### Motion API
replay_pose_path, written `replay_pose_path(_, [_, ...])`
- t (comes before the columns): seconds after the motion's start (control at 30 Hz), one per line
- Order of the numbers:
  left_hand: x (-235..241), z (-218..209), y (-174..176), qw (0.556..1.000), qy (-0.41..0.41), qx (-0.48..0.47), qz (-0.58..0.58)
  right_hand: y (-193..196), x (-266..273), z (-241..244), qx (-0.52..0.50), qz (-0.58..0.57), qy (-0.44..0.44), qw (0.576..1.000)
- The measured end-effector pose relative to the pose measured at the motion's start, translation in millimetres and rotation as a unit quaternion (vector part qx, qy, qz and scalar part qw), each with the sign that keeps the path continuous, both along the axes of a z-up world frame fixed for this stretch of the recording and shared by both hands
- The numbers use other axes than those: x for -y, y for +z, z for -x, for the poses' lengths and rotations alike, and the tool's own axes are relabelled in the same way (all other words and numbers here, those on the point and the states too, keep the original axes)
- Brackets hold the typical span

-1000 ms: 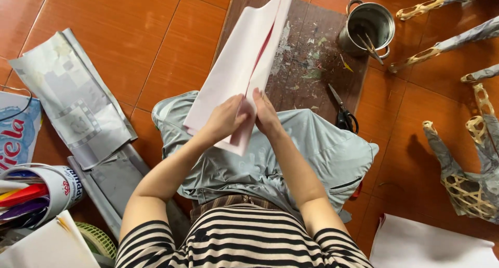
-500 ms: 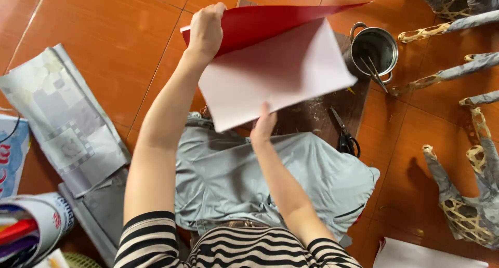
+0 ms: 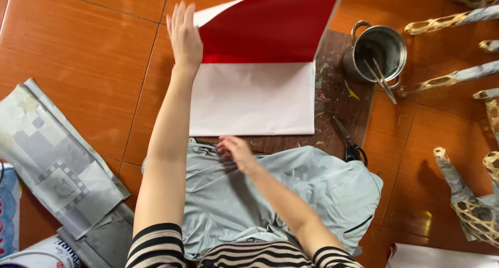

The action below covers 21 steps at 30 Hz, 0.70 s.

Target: Cutting red and white paper into strips using pinking shears.

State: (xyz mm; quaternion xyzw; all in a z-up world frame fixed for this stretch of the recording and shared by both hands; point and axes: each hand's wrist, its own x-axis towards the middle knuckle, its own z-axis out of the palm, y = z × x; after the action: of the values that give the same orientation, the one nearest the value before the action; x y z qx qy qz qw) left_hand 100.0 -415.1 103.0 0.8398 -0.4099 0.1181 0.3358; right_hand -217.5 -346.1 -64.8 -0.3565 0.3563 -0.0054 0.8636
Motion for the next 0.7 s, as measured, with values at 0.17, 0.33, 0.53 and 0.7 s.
replay_pose_path(0.17, [-117.8,55.7,-84.2,0.988,0.076,-0.125,0.046,2.2,106.0,66.4,-0.059,0.156,0.024,0.986])
replay_pose_path(0.33, [-216.9,107.1,-157.3,0.924,0.296,-0.236,-0.059,23.2,181.0,139.0,-0.225,0.436,-0.140,0.860])
replay_pose_path(0.53, [-234.8,99.5,-208.5,0.948,0.256,-0.164,-0.093,-2.7,188.0,147.7,-0.265,0.538,-0.157,0.784])
replay_pose_path(0.7, [-225.4,102.3,-175.6,0.905,0.283,-0.315,-0.050,1.4,196.3,145.8,-0.278,0.472,-0.169,0.819])
